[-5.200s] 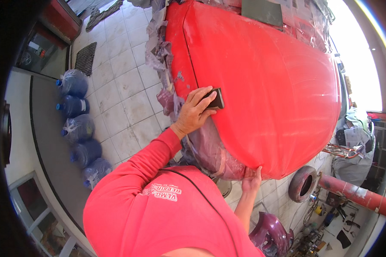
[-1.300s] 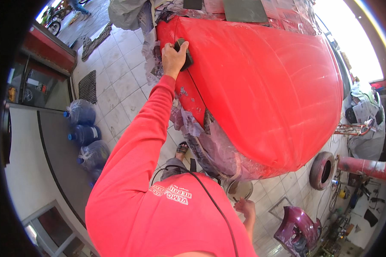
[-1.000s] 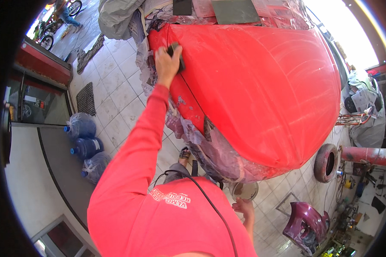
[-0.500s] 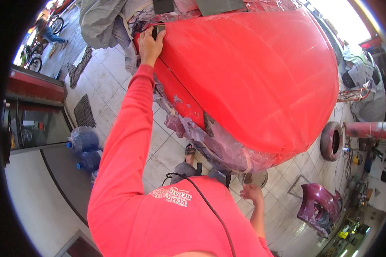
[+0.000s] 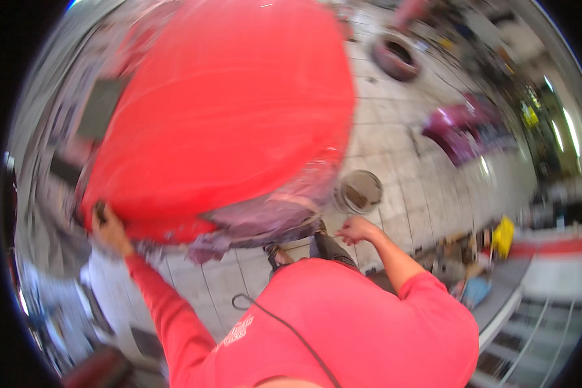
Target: The person sands a maroon car bumper with a sanding block, repeatedly dipping it into a bucket of water. They then move to a red car hood and continue sanding its surface.
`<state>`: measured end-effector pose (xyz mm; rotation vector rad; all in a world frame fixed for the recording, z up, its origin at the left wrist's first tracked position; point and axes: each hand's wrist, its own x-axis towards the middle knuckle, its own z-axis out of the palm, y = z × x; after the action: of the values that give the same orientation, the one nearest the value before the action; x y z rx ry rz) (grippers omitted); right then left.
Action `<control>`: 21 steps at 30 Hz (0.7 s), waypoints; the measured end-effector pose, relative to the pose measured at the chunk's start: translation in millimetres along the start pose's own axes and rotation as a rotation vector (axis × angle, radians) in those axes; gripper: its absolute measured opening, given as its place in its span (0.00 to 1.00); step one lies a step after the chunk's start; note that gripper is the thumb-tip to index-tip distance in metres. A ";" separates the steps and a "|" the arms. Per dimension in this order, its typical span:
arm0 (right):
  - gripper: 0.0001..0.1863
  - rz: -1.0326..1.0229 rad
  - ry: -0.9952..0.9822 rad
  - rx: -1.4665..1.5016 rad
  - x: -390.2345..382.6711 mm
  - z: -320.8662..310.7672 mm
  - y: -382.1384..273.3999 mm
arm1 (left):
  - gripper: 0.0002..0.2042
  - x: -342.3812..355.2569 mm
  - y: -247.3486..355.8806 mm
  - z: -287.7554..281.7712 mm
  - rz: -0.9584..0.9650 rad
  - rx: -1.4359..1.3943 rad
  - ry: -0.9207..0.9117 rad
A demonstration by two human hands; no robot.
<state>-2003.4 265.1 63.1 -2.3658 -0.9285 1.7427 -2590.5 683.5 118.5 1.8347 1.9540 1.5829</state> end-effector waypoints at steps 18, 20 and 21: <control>0.17 -0.519 -0.331 0.105 11.4 89.7 22.9 | 0.29 -70.0 247.0 86.2 0.721 -0.045 -0.342; 0.17 -0.554 -0.261 0.171 -1.5 81.9 41.6 | 0.28 -103.9 285.4 73.5 0.690 -0.233 -0.368; 0.18 -0.574 -0.239 0.204 -2.9 80.2 50.1 | 0.27 -129.4 301.7 66.9 0.610 -0.348 -0.497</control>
<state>-2053.5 199.1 17.4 -1.5754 -1.2343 1.7802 -2291.0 563.6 208.6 2.4681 0.9006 1.2619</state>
